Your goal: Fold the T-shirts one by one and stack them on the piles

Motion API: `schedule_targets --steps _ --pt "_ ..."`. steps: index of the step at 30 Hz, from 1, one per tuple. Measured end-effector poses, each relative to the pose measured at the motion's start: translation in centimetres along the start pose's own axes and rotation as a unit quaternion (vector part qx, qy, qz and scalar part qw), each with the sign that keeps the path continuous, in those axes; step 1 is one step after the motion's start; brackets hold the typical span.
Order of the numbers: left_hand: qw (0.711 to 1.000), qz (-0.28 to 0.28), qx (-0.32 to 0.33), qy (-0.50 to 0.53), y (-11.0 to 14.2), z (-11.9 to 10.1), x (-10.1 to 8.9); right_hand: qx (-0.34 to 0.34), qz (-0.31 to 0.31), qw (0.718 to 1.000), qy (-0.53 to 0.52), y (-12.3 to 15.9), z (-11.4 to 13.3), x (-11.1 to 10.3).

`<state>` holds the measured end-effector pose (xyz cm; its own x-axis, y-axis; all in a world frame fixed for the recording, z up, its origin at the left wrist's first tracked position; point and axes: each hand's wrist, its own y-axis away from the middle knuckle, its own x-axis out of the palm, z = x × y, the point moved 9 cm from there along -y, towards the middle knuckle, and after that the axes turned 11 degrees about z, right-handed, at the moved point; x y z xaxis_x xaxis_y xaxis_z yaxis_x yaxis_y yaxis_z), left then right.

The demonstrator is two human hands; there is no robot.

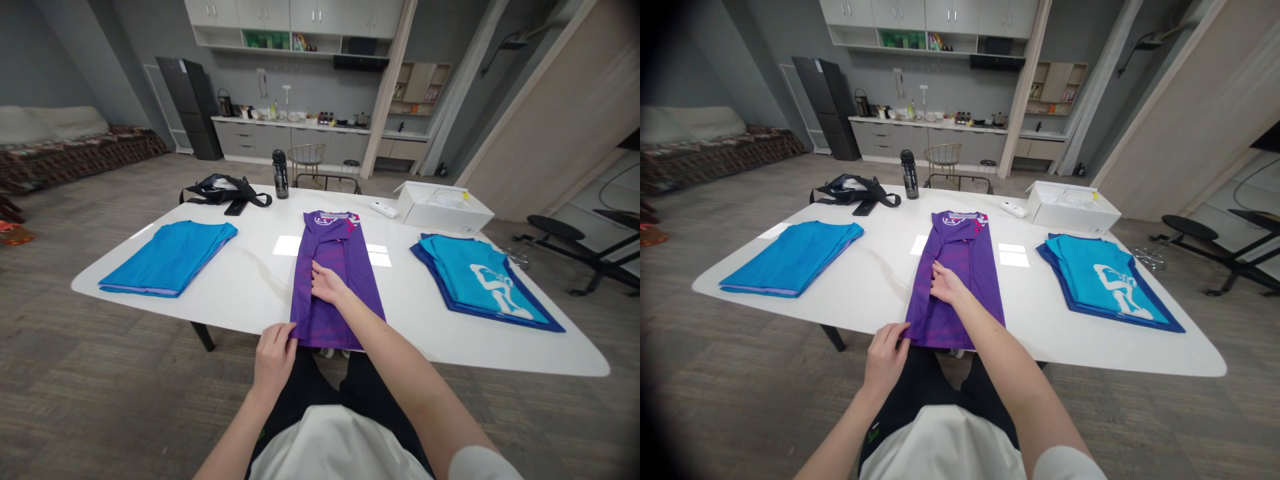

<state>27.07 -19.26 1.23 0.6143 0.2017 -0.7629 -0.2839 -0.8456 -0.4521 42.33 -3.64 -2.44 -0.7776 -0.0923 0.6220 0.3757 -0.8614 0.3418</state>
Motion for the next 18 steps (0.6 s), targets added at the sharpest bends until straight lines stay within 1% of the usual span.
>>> schedule_targets --steps 3,5,7,9,11,13,16,18 --pt "1.0 -0.01 -0.001 -0.006 -0.1 -0.6 -0.4 -0.041 0.032 0.998 -0.033 0.3 0.7 -0.1" --pt "0.999 -0.007 -0.002 -0.036 -0.4 -1.2 -0.5 -0.057 0.063 0.995 -0.053 0.7 0.9 0.0" --pt "0.996 0.012 -0.003 -0.086 -0.9 -1.8 -0.2 -0.047 0.083 0.994 -0.052 1.0 0.8 0.0" --pt "0.991 0.044 0.007 -0.127 -1.5 -2.1 0.5 -0.03 0.082 0.995 -0.044 1.4 0.6 -0.3" --pt "0.988 0.074 0.022 -0.131 -1.9 -2.2 1.4 -0.013 0.061 0.997 -0.033 1.7 0.1 -1.0" --pt "0.991 0.079 0.028 -0.104 -2.1 -1.9 1.8 0.011 0.024 1.0 0.003 1.7 -0.6 -2.0" --pt "0.996 0.054 0.034 -0.056 -1.9 -1.8 1.8 0.032 -0.051 0.993 0.101 0.9 -1.1 -3.8" --pt "0.998 0.035 0.048 -0.036 -1.7 -2.2 1.7 0.028 -0.079 0.986 0.142 -0.3 -0.8 -4.3"
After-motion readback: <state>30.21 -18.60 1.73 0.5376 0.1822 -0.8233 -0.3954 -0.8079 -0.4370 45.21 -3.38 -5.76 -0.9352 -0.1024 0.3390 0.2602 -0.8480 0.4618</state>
